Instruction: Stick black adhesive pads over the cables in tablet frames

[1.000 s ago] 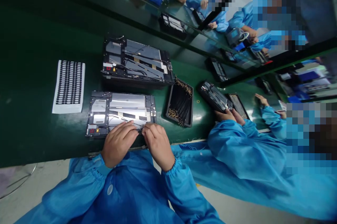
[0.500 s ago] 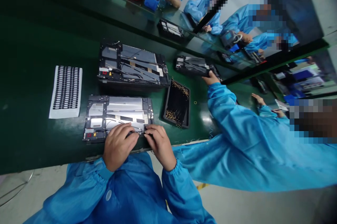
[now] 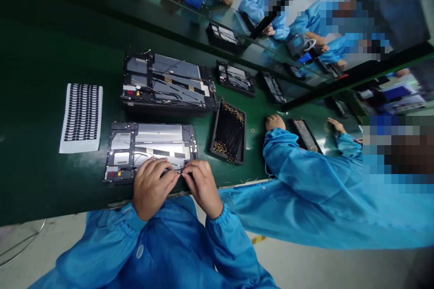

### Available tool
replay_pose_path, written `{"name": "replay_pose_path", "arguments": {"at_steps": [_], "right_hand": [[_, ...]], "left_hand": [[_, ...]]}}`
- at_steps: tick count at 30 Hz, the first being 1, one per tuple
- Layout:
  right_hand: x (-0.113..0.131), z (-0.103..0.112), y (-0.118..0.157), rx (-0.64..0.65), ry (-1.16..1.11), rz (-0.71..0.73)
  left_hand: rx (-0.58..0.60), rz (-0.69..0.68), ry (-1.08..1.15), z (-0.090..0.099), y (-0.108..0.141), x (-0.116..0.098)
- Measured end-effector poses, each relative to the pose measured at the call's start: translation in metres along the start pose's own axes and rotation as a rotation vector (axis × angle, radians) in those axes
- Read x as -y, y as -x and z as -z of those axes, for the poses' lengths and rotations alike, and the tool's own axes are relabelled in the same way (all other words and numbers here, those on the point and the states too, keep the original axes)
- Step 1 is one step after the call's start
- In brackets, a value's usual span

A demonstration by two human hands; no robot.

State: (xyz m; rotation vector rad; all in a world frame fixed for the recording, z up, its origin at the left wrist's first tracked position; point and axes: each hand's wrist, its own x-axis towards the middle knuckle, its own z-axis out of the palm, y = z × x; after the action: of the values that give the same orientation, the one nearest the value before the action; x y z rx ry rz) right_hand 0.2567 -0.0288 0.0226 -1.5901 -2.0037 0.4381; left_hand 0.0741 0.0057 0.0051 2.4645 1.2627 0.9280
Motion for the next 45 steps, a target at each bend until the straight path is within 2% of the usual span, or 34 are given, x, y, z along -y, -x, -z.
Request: {"name": "replay_pose_path", "arguments": {"at_steps": [12,17,26,30,34,37,39,41,43,45], "right_hand": [[-0.001,-0.004,0.003,-0.026,0.060,0.029],[-0.005,-0.009,0.011,-0.106,0.056,0.134],[-0.020,-0.025,0.025,-0.175,0.109,0.304],[-0.020,-0.032,0.024,-0.183,0.176,0.300],[-0.019,-0.035,0.025,-0.222,0.141,0.293],[-0.019,-0.035,0.025,-0.249,0.094,0.315],[-0.020,-0.036,0.024,-0.289,0.066,0.251],[-0.021,-0.039,0.019,-0.401,0.062,0.066],[-0.021,-0.044,0.012,-0.489,0.069,-0.123],[-0.019,-0.047,0.007,-0.507,0.029,-0.199]], "left_hand": [[-0.019,-0.009,-0.002,0.002,-0.001,-0.002],[-0.013,-0.002,0.010,0.001,0.001,0.000],[-0.026,0.010,0.033,0.002,0.001,-0.001],[-0.014,0.033,0.123,0.003,0.004,0.001],[-0.060,0.017,0.171,0.008,0.007,0.002],[-0.163,0.038,0.068,0.021,0.016,0.004],[-0.268,0.178,-0.077,0.032,0.026,0.011],[-0.312,0.343,-0.175,0.041,0.035,0.024],[-0.264,0.422,-0.175,0.045,0.043,0.040],[-0.214,0.452,-0.127,0.043,0.050,0.053]]}}
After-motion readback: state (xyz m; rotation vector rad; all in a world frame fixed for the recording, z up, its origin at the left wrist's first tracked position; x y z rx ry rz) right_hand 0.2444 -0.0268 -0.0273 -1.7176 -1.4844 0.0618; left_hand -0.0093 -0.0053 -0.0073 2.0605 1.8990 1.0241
